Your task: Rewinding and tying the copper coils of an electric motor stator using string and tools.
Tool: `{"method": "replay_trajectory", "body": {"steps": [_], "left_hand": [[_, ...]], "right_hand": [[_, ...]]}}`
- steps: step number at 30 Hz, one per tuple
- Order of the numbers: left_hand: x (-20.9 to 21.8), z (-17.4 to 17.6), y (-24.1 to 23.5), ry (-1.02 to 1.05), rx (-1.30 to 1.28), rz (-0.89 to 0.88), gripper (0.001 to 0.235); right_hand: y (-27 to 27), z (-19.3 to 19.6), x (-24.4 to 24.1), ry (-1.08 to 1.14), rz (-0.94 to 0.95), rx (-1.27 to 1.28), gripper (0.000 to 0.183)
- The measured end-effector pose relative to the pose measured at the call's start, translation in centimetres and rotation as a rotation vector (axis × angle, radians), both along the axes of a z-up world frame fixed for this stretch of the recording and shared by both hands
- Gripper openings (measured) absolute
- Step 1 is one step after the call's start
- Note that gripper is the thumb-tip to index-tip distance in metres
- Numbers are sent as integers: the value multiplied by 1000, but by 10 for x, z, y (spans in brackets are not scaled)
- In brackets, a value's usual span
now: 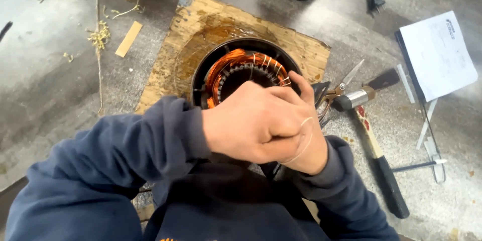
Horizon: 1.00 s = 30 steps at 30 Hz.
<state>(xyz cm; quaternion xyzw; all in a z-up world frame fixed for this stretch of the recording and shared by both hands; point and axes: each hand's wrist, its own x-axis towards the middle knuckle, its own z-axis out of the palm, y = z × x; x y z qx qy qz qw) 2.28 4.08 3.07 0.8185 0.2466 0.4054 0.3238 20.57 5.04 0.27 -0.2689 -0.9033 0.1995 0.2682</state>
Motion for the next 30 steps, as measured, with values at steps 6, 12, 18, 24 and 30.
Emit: {"method": "replay_trajectory", "body": {"steps": [6, 12, 18, 24, 30], "left_hand": [[17, -6, -5, -69, 97, 7, 23], [16, -17, -4, -124, 77, -79, 29], [6, -7, 6, -131, -13, -236, 28], [-29, 11, -12, -73, 2, -204, 19], [-53, -13, -39, 109, 108, 220, 27]], "right_hand": [[2, -5, 12, 164, 1, -44, 20], [-4, -17, 22, 213, 67, -72, 25], [-1, -11, 22, 181, 46, 3, 35], [-16, 6, 25, 6, -12, 195, 35], [-19, -4, 30, 112, -22, 38, 19]]}}
